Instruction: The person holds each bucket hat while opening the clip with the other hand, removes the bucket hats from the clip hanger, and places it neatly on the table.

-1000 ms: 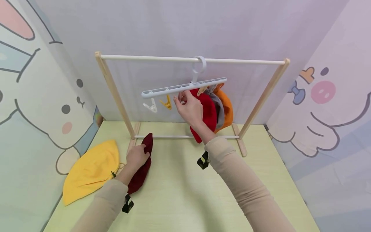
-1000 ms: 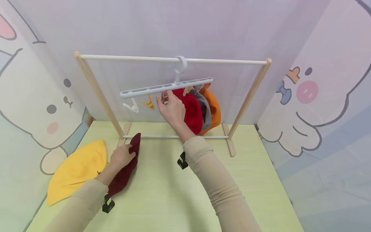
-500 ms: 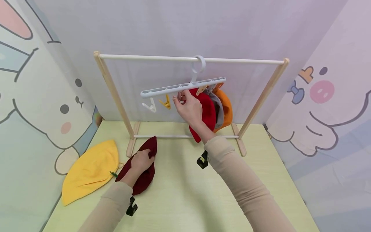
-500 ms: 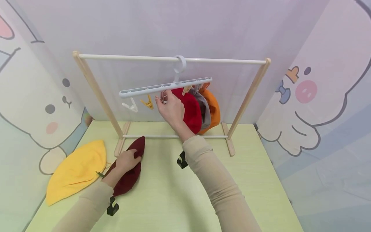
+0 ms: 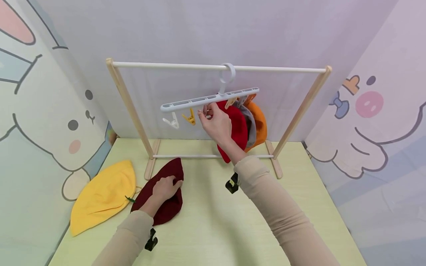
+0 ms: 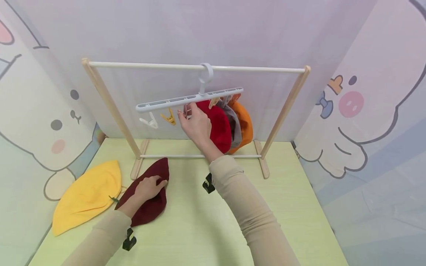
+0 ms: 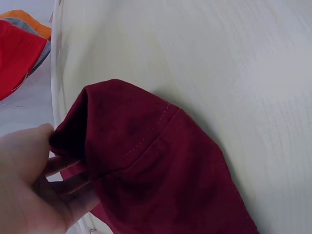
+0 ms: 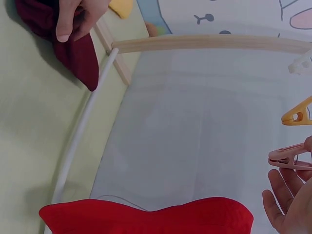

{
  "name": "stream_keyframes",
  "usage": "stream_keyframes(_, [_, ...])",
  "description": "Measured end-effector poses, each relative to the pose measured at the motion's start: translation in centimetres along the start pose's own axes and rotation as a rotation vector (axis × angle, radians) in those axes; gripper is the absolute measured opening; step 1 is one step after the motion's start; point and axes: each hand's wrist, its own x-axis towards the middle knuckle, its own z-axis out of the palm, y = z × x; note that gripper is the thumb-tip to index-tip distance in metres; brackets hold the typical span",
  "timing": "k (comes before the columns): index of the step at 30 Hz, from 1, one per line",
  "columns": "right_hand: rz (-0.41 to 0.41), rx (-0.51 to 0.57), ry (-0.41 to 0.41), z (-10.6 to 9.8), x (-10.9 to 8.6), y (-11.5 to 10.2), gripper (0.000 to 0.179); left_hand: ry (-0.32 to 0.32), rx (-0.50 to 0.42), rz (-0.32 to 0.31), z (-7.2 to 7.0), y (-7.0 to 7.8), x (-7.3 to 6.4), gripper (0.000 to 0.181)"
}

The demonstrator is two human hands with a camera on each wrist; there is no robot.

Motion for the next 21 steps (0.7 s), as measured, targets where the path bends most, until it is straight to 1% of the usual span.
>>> stream_keyframes(4, [-0.004,0.0,0.004,0.0,0.0,0.0,0.023,-0.034,-0.011,-0.005,0.2,0.1,-0.2,0.049])
stream_keyframes(8, [-0.006,-0.005,0.01,0.1,0.0,0.0,0.024,-0.077,-0.019,0.002,0.5,0.1,-0.3,0.045])
stream_keyframes(10, [-0.005,-0.01,0.011,0.1,0.0,0.0,0.023,-0.084,-0.025,0.006,0.6,0.1,-0.4,0.041])
stream_keyframes(13, [-0.003,-0.016,0.013,0.1,0.0,0.1,0.023,-0.088,-0.008,0.017,0.6,0.2,-0.6,0.039])
stream_keyframes(17, [-0.005,-0.011,0.014,0.1,-0.1,0.0,0.023,-0.108,0.027,0.021,0.8,0.3,-0.9,0.047])
stream_keyframes(21, [-0.005,-0.007,0.016,0.1,-0.1,-0.1,0.023,-0.123,0.046,0.01,0.8,0.5,-1.1,0.053])
